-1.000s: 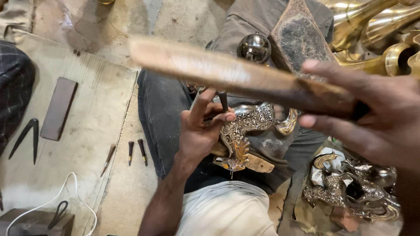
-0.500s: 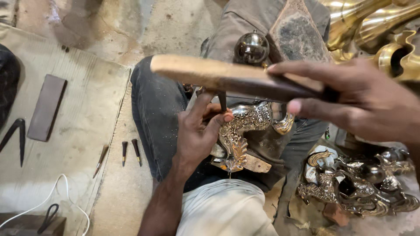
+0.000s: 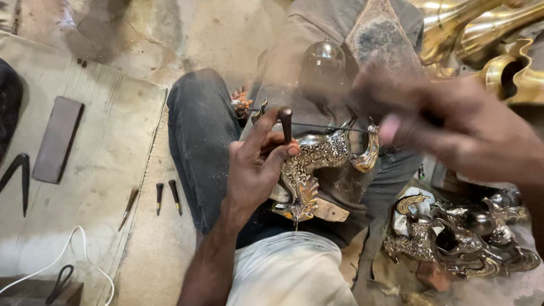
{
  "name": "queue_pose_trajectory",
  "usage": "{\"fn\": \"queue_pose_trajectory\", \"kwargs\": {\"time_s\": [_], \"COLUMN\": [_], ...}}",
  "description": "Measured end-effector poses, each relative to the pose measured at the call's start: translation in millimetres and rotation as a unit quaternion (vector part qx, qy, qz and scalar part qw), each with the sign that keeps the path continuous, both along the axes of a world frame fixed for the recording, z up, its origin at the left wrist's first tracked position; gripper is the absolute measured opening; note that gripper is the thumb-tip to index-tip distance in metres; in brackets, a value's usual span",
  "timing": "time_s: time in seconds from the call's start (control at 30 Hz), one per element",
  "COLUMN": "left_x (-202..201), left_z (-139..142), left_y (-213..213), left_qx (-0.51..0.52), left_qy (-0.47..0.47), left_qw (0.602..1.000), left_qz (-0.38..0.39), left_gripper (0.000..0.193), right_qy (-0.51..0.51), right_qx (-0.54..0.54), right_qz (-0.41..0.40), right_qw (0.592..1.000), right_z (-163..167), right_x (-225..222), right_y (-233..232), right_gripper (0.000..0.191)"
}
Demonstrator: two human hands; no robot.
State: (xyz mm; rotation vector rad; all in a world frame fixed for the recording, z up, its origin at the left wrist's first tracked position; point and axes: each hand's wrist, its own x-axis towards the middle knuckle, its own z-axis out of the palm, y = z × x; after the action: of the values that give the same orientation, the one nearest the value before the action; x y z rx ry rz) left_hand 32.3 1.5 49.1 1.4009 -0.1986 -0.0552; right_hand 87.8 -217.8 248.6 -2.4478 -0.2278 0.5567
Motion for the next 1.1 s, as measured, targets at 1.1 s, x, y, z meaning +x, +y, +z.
{"fn": "queue_pose_trajectory", "kwargs": {"time_s": [1.1], "left_x": [4.0], "left_z": [-3.5], "left_y": [0.5], "left_qx": [0.02], "left_qy": [0.009], "left_qw": [1.0], "left_qz": [-0.022], "left_gripper": [0.066], "right_qy": [0.013], "right_qx": [-0.069], "right_qz": [0.099], "right_qw": [0.993], "right_z": [-14.6], "right_x": [-14.3], "right_y": [-56.4], "right_gripper": [0.058]}}
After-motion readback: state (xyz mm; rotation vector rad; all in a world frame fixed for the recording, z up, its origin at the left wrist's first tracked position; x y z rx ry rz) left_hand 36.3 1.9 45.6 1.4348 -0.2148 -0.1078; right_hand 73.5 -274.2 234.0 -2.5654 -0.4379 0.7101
